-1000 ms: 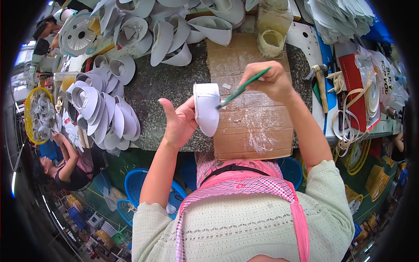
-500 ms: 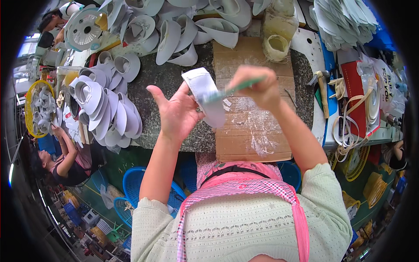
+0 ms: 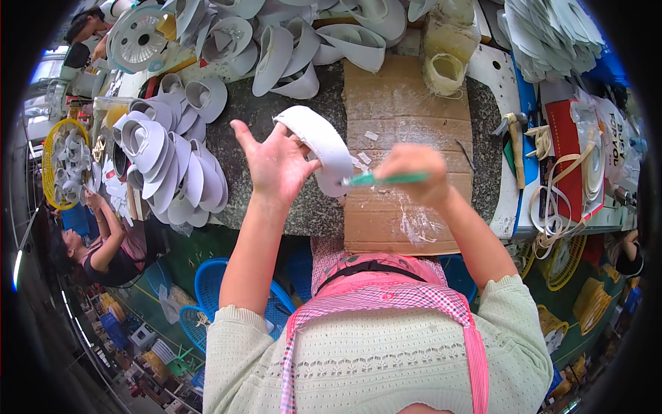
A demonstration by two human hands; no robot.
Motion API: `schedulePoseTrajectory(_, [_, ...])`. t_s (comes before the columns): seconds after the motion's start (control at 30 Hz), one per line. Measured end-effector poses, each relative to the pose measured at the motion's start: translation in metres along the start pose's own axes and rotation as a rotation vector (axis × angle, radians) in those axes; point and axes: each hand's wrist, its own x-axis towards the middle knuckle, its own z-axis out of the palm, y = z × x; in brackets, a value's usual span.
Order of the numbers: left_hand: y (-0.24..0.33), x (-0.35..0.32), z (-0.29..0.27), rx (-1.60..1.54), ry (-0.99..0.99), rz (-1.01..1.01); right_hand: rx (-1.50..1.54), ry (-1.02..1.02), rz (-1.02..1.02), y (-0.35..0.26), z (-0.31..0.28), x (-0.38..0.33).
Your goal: The person applies adhesive to white shoe uppers by hand, using a brush to spread glue from an adhesive jar onto the components.
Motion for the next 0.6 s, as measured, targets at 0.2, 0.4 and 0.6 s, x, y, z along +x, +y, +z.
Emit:
schedulePoseTrajectory(0.2, [-0.004,0.007,0.008,-0.012,-0.068,-0.071,-0.147,0.139,-0.090,0.014,0.009,0.025])
schedulePoseTrajectory(0.4, [-0.003,0.042,-0.012,0.281,0.020,0.046,0.263,0.314,0.375,0.006,-0.002,-0.033])
schedulePoseTrajectory(0.6, [-0.021,0.089,-0.058,1.233,0.173,0.224,0.001,0.562,0.433,0.025,-0.050,-0.021])
